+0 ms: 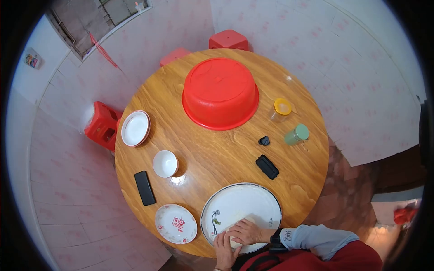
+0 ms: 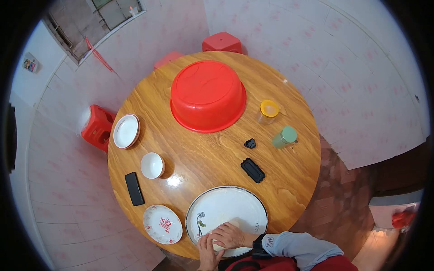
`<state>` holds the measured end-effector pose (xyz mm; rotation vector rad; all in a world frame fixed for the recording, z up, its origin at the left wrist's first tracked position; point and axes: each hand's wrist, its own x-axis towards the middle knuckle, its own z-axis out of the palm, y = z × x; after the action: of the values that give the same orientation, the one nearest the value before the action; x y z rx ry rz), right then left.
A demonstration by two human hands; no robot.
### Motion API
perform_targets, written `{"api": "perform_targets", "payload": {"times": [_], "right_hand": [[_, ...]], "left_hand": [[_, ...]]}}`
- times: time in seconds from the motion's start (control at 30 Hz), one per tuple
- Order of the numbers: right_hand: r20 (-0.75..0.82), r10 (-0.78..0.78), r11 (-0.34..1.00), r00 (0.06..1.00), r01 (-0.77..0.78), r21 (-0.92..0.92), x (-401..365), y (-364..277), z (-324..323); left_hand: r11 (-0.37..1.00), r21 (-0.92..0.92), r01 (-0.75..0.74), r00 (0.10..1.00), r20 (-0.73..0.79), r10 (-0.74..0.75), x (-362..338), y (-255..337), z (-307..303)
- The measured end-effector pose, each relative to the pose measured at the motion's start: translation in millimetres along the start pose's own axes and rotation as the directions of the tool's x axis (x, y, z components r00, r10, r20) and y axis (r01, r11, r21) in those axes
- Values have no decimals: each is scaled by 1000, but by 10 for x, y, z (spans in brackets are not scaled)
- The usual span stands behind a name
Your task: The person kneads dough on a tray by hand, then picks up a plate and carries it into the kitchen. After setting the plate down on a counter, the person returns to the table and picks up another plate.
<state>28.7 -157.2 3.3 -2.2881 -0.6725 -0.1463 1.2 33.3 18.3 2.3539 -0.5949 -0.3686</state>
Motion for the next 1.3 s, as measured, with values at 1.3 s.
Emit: {"api": "perform_targets", "payload": {"times": [1.3], "right_hand": [[106, 550, 745, 829, -544, 385, 154, 367, -739]], "left_hand": [[910, -414, -10, 997, -78, -25, 872, 811, -291]]}}
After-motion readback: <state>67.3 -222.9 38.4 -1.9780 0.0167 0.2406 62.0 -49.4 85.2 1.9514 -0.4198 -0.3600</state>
